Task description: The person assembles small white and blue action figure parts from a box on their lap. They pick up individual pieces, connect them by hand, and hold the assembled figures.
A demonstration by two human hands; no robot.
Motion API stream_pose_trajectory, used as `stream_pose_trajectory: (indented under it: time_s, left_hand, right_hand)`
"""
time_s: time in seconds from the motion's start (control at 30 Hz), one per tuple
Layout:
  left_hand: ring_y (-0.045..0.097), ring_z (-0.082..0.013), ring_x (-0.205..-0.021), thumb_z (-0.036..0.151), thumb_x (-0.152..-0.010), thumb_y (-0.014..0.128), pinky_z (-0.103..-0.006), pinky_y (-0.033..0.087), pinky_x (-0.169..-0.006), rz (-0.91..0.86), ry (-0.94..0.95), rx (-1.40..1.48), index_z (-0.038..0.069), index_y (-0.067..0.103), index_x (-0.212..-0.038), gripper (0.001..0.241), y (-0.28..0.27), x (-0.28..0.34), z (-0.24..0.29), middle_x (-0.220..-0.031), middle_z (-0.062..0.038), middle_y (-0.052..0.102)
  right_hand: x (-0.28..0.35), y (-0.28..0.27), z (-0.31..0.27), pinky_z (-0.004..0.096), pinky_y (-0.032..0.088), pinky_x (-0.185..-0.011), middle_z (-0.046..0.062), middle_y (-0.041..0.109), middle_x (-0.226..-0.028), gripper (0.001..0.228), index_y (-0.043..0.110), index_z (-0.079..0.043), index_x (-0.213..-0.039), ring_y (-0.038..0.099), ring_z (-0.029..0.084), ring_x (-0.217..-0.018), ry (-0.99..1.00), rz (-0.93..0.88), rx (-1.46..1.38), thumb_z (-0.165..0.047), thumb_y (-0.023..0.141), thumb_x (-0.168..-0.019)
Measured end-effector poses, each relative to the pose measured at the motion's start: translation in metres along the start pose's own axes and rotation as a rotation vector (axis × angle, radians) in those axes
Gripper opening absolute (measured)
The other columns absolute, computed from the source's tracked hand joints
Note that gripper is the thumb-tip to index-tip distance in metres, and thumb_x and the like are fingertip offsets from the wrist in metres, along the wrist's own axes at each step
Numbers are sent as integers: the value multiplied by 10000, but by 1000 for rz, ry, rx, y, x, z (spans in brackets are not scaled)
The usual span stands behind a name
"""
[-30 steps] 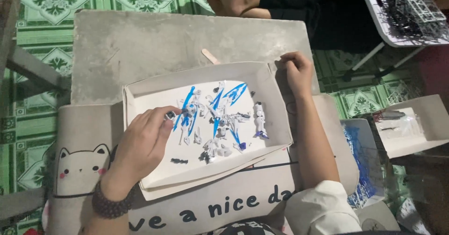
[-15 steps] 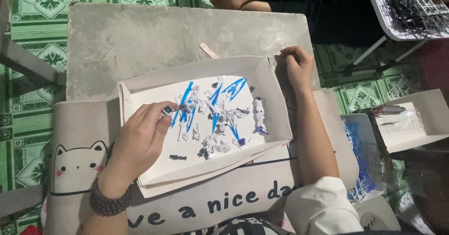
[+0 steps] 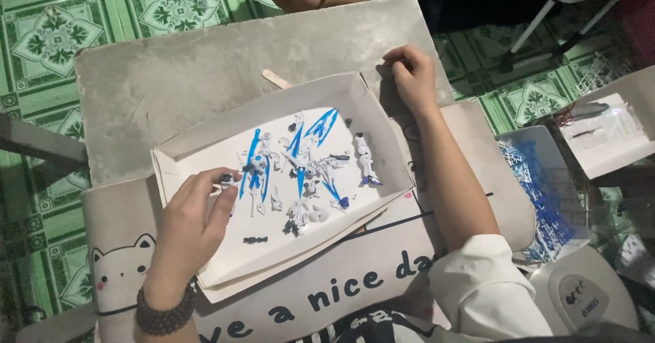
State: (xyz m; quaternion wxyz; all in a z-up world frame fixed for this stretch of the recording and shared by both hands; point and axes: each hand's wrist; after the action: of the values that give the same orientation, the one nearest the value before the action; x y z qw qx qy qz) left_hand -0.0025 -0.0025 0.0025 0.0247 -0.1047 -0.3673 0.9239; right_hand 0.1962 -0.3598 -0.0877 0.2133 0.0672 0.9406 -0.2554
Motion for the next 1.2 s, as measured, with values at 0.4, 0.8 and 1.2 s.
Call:
stream_pose_trajectory:
  time_s: [0.4,0.8,1.2]
  left_hand:
    - [610,-147,-548,165,-843,562,-287,464,-563,-19,-111,-16,87,614,-1051,228,6,3,-9,-871,-40,653]
    - [689,-223,-859,153,-839,569,-352,530,-715,-37,-146,-42,8,598,-1065,270,21,7,-37,-969,-119,696]
    - [621,-222,-934,75,-781,617,-331,488,-789,104,77,-25,0,594,-1012,244,7,-1,-5,-1114,-97,618]
  right_hand:
    - [-1,2,0,277,497,-695,85,655,-774,203,654,-18,-810,593,198,-719,17,65,76,-14,476,-712]
    - [0,3,7,260,492,-735,52,663,-815,224,655,-34,-836,607,182,-759,53,29,74,10,474,-712]
    - [0,1,-10,212,473,-613,65,655,-748,234,656,2,-842,577,127,-635,24,-4,13,40,462,-718]
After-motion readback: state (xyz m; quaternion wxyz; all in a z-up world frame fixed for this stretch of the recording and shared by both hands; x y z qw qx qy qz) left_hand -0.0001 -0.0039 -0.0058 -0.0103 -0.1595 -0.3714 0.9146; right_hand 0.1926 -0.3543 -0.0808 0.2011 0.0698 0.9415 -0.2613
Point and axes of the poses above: each hand's wrist, its own x-axis away from the middle knuckle, its own y-axis out of the palm, z = x × y
